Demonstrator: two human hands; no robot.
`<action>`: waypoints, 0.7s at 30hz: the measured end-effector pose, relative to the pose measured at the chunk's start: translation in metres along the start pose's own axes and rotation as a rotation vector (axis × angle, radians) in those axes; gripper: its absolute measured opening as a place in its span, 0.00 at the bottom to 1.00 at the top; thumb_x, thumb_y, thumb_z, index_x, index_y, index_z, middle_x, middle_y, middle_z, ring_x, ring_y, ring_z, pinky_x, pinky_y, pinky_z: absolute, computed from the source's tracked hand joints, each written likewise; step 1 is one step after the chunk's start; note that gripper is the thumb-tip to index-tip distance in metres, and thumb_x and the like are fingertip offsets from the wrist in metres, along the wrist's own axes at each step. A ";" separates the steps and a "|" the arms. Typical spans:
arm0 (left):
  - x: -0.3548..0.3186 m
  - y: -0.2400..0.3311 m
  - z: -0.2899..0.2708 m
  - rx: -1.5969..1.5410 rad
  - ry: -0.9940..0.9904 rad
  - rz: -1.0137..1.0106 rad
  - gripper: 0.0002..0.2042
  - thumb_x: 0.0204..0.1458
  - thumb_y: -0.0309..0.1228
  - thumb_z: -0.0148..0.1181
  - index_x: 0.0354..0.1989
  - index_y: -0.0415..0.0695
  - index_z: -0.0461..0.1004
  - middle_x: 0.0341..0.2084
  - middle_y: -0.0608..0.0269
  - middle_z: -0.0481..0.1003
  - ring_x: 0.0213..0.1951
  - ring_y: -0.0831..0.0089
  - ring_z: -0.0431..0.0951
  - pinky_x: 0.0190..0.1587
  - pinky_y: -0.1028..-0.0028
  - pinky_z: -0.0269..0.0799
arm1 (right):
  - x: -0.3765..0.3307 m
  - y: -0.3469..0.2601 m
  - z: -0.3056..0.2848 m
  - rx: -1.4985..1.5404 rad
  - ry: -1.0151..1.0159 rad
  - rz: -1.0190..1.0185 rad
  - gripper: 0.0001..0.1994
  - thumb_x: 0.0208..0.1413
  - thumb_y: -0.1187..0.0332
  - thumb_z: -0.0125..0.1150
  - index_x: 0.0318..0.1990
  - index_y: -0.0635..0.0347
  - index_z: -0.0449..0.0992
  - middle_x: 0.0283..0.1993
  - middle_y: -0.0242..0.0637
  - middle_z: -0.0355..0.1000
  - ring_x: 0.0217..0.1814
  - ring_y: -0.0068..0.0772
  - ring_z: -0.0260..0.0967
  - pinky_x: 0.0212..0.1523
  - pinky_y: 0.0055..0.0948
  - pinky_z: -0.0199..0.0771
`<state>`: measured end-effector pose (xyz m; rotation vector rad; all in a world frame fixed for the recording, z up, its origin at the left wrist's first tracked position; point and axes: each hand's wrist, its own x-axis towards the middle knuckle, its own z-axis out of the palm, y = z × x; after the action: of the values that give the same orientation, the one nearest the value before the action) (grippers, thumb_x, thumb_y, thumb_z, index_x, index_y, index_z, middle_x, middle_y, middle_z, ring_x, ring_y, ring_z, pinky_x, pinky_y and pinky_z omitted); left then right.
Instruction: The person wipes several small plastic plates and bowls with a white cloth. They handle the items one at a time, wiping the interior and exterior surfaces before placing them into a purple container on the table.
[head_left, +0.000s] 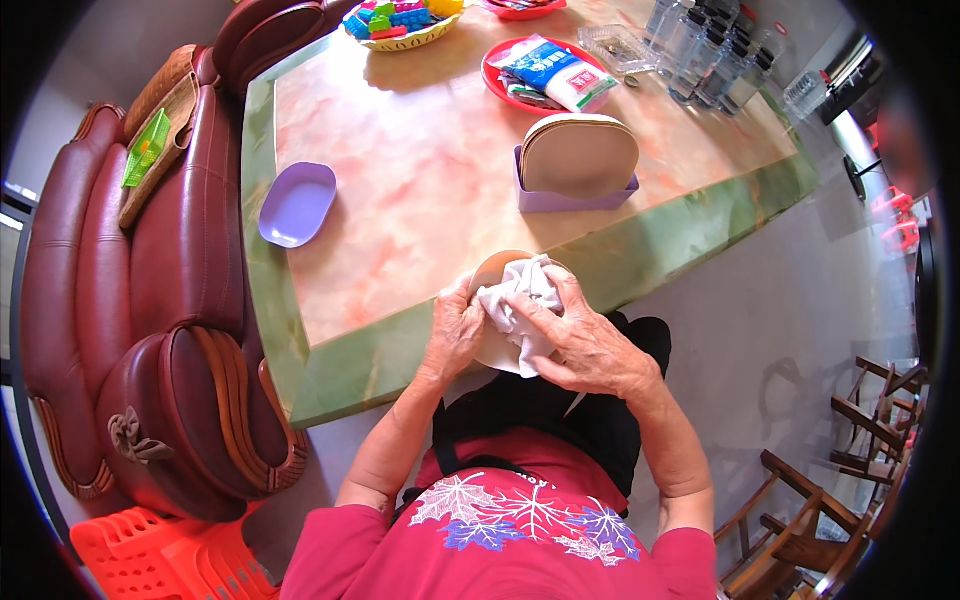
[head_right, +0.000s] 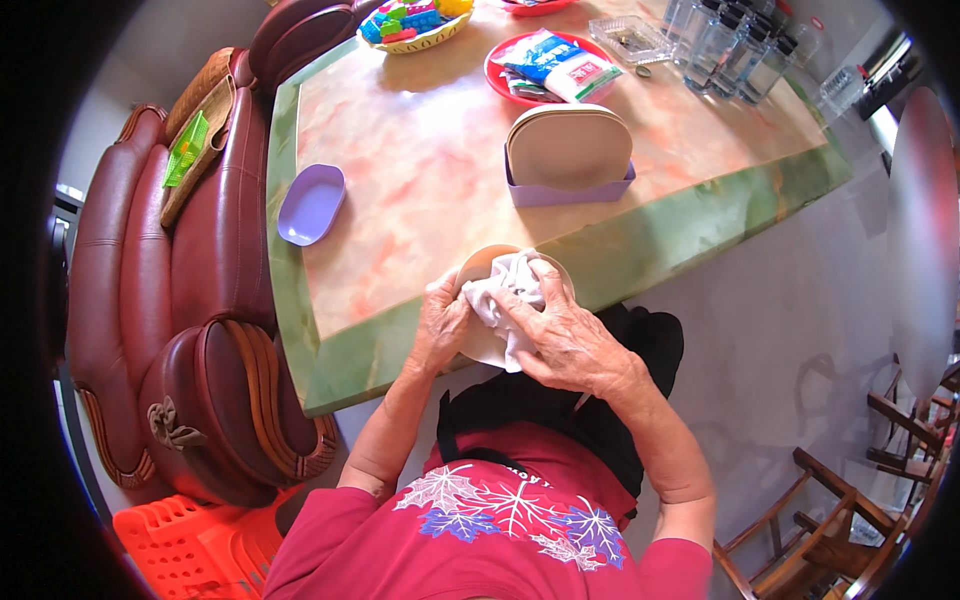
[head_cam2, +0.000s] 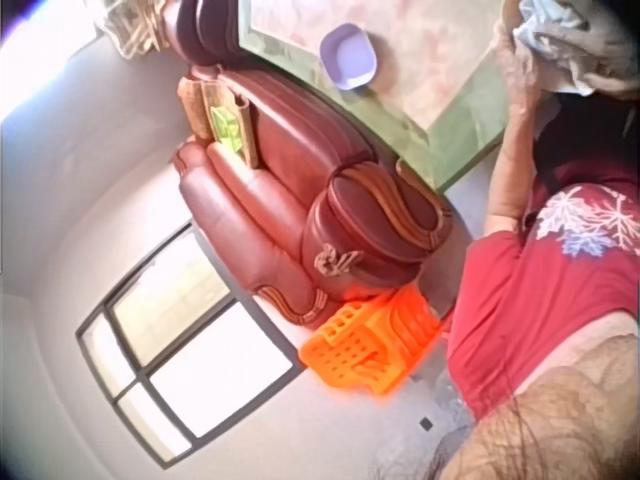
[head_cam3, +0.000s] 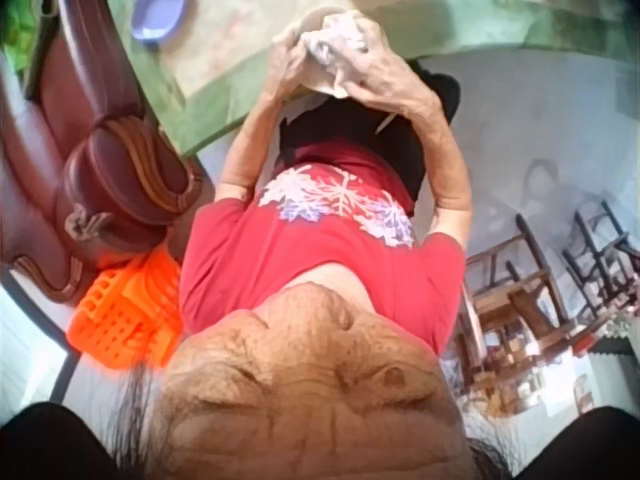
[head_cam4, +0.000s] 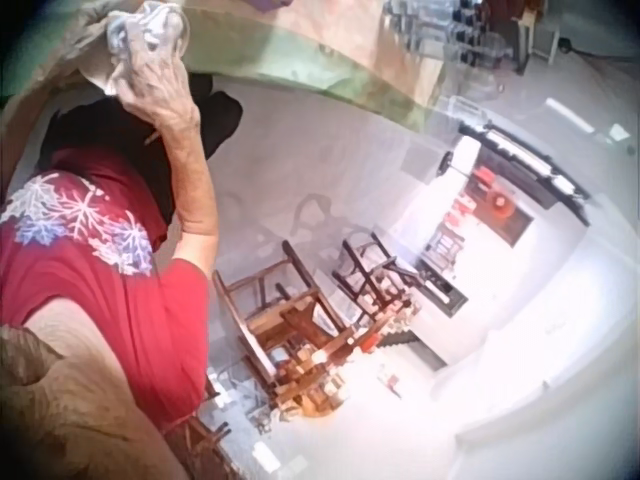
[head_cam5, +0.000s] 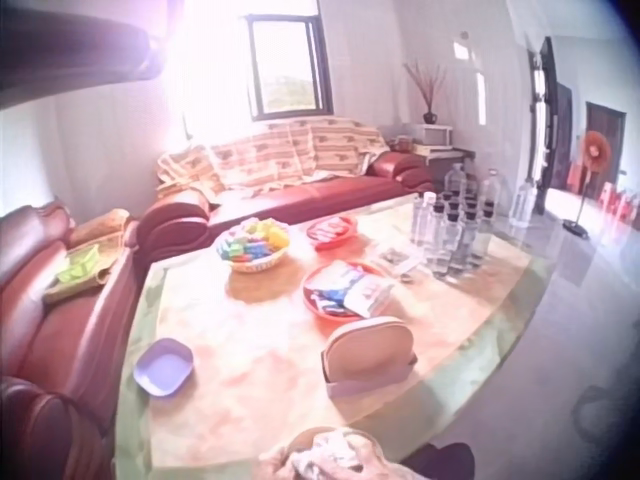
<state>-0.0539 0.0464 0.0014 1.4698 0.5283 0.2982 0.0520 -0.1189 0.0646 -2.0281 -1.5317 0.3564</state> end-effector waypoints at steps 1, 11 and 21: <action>0.000 0.006 0.004 -0.010 0.024 -0.015 0.13 0.58 0.22 0.45 0.49 0.36 0.73 0.32 0.61 0.79 0.36 0.79 0.74 0.40 0.74 0.72 | -0.002 0.004 -0.003 0.055 -0.054 0.018 0.31 0.44 0.68 0.64 0.61 0.49 0.67 0.66 0.58 0.49 0.68 0.67 0.50 0.61 0.48 0.66; -0.001 0.007 -0.002 0.122 0.045 0.006 0.13 0.62 0.32 0.47 0.45 0.36 0.74 0.30 0.67 0.75 0.33 0.82 0.69 0.36 0.76 0.69 | 0.016 0.005 0.022 -0.316 0.173 -0.134 0.14 0.42 0.66 0.64 0.39 0.56 0.76 0.51 0.44 0.66 0.58 0.51 0.61 0.54 0.44 0.68; -0.001 0.022 0.002 0.211 0.148 -0.129 0.23 0.66 0.44 0.39 0.43 0.34 0.74 0.30 0.62 0.75 0.32 0.77 0.70 0.37 0.72 0.69 | 0.049 0.006 0.058 -0.320 0.429 0.254 0.21 0.44 0.74 0.61 0.49 0.58 0.70 0.42 0.42 0.65 0.45 0.45 0.66 0.48 0.39 0.73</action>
<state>-0.0512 0.0461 0.0230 1.6166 0.7896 0.2567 0.0411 -0.0574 0.0208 -2.3591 -1.1220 -0.2378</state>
